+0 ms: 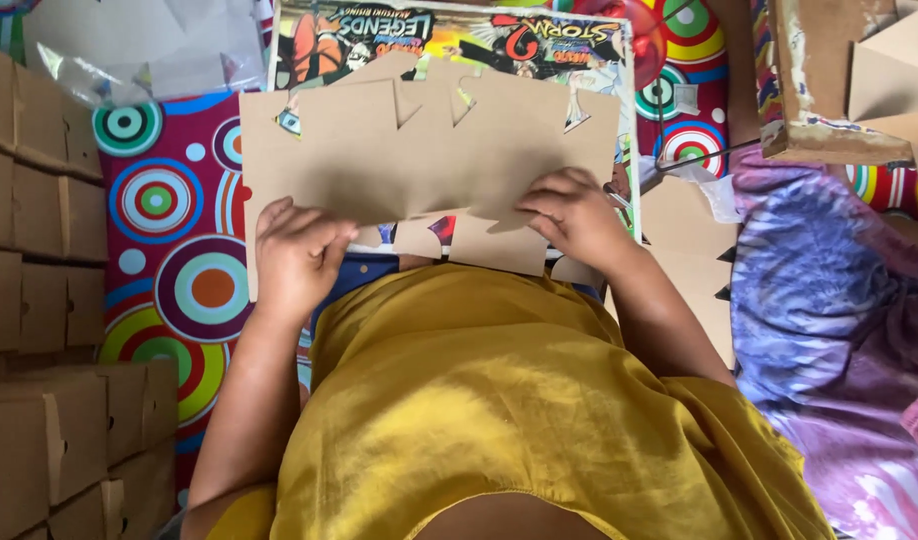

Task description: Folding flat cardboard templates into small boxes and stacking them.

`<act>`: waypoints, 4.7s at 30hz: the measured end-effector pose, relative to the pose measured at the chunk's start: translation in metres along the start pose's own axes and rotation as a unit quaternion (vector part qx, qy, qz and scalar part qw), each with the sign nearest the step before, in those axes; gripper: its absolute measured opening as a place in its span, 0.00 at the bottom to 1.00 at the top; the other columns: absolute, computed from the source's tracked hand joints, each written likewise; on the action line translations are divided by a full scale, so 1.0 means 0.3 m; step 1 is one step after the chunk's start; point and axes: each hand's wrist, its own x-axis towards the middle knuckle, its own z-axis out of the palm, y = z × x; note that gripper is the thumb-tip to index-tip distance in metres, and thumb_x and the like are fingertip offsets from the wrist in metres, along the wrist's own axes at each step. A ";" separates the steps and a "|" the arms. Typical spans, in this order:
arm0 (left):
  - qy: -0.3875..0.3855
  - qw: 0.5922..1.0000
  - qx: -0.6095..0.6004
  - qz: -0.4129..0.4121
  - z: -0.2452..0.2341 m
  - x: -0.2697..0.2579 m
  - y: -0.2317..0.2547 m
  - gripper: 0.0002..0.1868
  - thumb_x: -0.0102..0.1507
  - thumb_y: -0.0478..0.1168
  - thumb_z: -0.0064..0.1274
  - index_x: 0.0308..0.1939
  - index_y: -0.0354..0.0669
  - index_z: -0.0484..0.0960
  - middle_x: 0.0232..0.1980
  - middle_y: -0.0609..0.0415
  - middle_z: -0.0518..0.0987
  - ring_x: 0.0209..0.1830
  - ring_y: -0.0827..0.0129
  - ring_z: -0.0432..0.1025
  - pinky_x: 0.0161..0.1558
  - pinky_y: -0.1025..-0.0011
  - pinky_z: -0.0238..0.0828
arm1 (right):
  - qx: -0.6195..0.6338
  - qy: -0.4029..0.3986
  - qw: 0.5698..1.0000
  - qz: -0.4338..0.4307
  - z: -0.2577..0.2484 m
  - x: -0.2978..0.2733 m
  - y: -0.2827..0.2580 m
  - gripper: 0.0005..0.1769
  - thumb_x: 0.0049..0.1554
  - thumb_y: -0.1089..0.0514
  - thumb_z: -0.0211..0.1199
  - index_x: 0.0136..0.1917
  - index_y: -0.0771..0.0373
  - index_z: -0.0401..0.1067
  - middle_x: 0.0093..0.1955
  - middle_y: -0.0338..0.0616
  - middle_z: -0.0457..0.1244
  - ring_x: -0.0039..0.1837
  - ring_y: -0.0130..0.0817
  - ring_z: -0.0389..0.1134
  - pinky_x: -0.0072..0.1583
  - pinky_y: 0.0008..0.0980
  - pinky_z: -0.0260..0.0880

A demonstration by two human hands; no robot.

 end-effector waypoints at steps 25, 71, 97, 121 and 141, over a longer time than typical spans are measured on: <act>-0.038 0.998 0.040 -0.018 -0.073 0.031 0.207 0.33 0.61 0.54 0.69 0.65 0.45 0.78 0.67 0.45 0.75 0.71 0.45 0.64 0.71 0.27 0.26 | -0.019 -0.124 0.934 0.335 0.176 0.060 -0.132 0.21 0.55 0.39 0.69 0.48 0.59 0.78 0.40 0.51 0.72 0.48 0.61 0.73 0.51 0.55 0.71; 0.019 0.983 0.071 0.171 0.211 -0.094 0.066 0.11 0.72 0.47 0.52 0.35 0.58 0.83 0.40 0.67 0.77 0.43 0.70 0.68 0.57 0.66 0.67 | -0.020 0.031 0.988 -0.149 0.153 0.039 -0.180 0.10 0.61 0.58 0.69 0.38 0.58 0.74 0.40 0.39 0.65 0.42 0.42 0.68 0.50 0.43 0.72; -0.325 0.882 -0.072 -0.334 0.161 0.089 0.054 0.10 0.61 0.48 0.58 0.42 0.52 0.88 0.39 0.49 0.85 0.47 0.47 0.80 0.46 0.51 0.75 | -0.104 0.089 0.980 -0.147 0.215 0.139 -0.228 0.11 0.62 0.50 0.66 0.38 0.51 0.74 0.43 0.34 0.62 0.47 0.37 0.63 0.51 0.38 0.61; 0.206 0.958 0.004 0.200 -0.007 0.011 0.086 0.08 0.68 0.40 0.63 0.33 0.52 0.92 0.40 0.62 0.88 0.31 0.67 0.71 0.37 0.71 0.74 | 0.033 0.067 0.979 -0.189 -0.049 0.185 -0.206 0.30 0.53 0.52 0.77 0.63 0.66 0.72 0.65 0.59 0.66 0.66 0.59 0.66 0.69 0.61 0.55; 0.010 0.994 -0.100 0.033 0.068 -0.170 -0.157 0.05 0.70 0.27 0.48 0.43 0.39 0.77 0.67 0.42 0.77 0.72 0.35 0.63 0.71 0.39 0.56 | 0.005 -0.214 0.970 -0.117 0.139 0.273 -0.284 0.26 0.52 0.64 0.69 0.65 0.57 0.72 0.64 0.53 0.67 0.58 0.60 0.70 0.57 0.59 0.69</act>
